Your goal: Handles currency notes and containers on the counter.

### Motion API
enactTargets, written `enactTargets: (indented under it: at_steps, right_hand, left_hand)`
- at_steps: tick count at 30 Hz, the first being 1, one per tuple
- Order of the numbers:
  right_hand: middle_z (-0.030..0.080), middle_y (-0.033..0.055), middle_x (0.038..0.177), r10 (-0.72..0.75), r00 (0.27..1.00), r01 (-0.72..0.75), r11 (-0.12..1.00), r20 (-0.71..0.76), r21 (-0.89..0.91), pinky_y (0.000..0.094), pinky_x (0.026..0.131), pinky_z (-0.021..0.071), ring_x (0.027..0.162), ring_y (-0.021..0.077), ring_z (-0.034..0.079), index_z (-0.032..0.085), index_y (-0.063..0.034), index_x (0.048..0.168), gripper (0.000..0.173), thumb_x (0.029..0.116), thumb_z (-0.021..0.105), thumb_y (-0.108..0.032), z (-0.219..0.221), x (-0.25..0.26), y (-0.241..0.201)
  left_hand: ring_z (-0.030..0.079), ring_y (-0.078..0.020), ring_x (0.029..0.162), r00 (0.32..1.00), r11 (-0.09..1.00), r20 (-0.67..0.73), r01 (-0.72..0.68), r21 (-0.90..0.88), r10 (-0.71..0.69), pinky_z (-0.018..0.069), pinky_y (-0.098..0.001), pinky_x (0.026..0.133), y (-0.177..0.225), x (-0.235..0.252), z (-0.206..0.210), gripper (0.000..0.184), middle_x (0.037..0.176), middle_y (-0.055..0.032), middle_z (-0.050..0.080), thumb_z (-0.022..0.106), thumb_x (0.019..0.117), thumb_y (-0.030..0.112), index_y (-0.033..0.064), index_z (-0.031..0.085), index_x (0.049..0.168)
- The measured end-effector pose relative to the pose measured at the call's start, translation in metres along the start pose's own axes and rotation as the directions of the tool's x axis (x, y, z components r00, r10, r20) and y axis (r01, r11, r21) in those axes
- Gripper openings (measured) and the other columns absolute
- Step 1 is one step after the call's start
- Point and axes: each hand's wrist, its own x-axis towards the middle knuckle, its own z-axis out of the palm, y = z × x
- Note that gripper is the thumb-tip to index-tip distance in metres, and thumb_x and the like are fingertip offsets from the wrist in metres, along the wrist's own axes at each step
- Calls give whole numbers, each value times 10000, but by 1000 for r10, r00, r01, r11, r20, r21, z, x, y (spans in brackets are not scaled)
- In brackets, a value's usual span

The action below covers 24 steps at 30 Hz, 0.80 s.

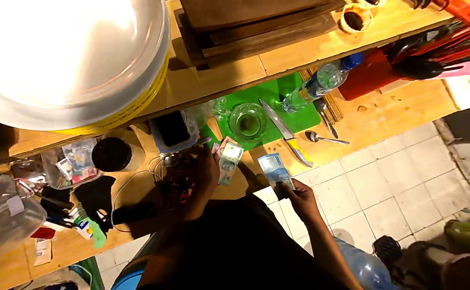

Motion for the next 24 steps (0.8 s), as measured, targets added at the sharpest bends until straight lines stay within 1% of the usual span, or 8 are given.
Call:
enactTargets:
  at_steps: [2,5,9,11,13,17,21,24]
  right_hand:
    - [735,-10,822,-3,1000,3,1000,10,-9,269,702,610,732,68,700,714,-41,971,122,987,616,-111,1,2,0]
    - [735,-14,828,-7,1000,7,1000,11,-20,272,717,618,742,62,703,710,-33,975,117,981,609,-91,1,4,-1]
    - [733,-11,831,-6,1000,6,1000,19,-9,276,729,617,751,65,704,707,-27,980,115,976,611,-90,2,4,1]
    - [729,-17,823,-17,999,17,1000,34,-1,270,716,612,741,62,700,705,-34,982,112,980,616,-102,3,5,3]
    - [723,-18,811,-27,998,27,1000,48,0,268,703,607,728,63,694,703,-36,975,118,984,620,-120,4,6,3]
    - [718,-10,807,-37,997,37,999,69,-2,280,704,604,725,75,690,702,-34,963,136,993,619,-137,9,7,4]
    - [718,-2,810,-40,995,36,998,93,45,298,714,609,732,90,695,696,-36,967,143,1002,614,-147,16,7,1]
    - [717,-14,792,-57,991,46,995,118,91,292,689,606,705,82,687,701,-43,962,144,1007,608,-143,28,11,-8]
  left_hand:
    - [681,-412,1049,999,999,34,37,-4,-36,548,-577,884,1,3,-3,374,1158,-237,683,528,1070,251,7,580,1349]
    - [673,-404,1049,997,990,67,49,-134,-40,541,-595,901,-8,7,-7,321,1150,-234,674,583,1039,194,4,595,1298]
    - [669,-363,1070,994,955,92,84,-283,-60,527,-567,945,-18,9,-13,385,1165,-213,681,656,1005,186,9,587,1339]
    - [664,-343,1088,991,941,114,104,-322,-70,524,-549,966,-19,9,-17,350,1190,-206,676,653,1011,206,7,622,1298]
    - [669,-331,1071,991,939,107,113,-326,-83,523,-547,957,-17,6,-21,284,1151,-193,691,645,1017,212,11,671,1217]
    - [688,-319,980,998,964,-40,32,-266,-44,542,-548,891,-16,-1,-28,213,1051,-171,711,649,1013,212,28,710,1101]
    - [684,-307,912,981,967,-185,-96,-234,53,563,-524,836,-23,-7,-47,208,1015,-176,694,628,1016,182,0,689,1097]
    - [643,-230,741,963,926,-260,-163,-342,74,556,-438,689,-37,-10,-60,194,881,-132,665,594,1034,175,-1,654,1091]
